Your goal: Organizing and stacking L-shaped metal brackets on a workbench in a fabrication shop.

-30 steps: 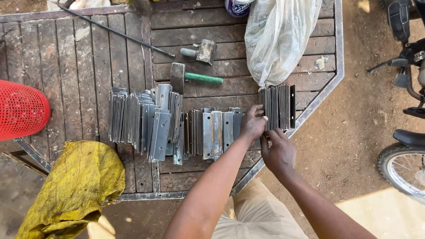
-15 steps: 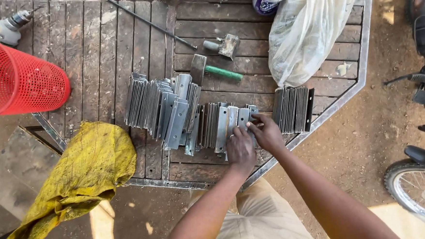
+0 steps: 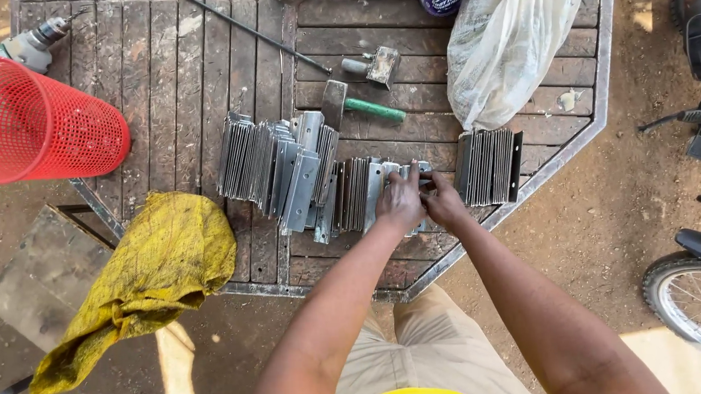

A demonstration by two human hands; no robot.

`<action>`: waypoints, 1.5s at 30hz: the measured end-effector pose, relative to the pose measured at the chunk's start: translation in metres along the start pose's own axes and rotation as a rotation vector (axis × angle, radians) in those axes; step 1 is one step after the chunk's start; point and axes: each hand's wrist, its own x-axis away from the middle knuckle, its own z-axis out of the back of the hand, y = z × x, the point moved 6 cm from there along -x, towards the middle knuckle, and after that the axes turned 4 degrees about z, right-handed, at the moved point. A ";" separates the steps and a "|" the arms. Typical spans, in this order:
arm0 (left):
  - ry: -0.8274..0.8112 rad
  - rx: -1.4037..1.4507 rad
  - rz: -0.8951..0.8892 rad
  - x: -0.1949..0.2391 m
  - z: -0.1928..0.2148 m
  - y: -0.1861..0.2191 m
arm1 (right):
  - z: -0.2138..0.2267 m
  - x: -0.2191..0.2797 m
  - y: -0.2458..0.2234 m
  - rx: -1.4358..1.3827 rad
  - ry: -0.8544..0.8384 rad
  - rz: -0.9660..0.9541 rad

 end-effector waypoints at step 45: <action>0.119 -0.058 -0.027 -0.022 0.020 -0.011 | 0.003 0.105 -0.053 -0.908 0.210 -0.238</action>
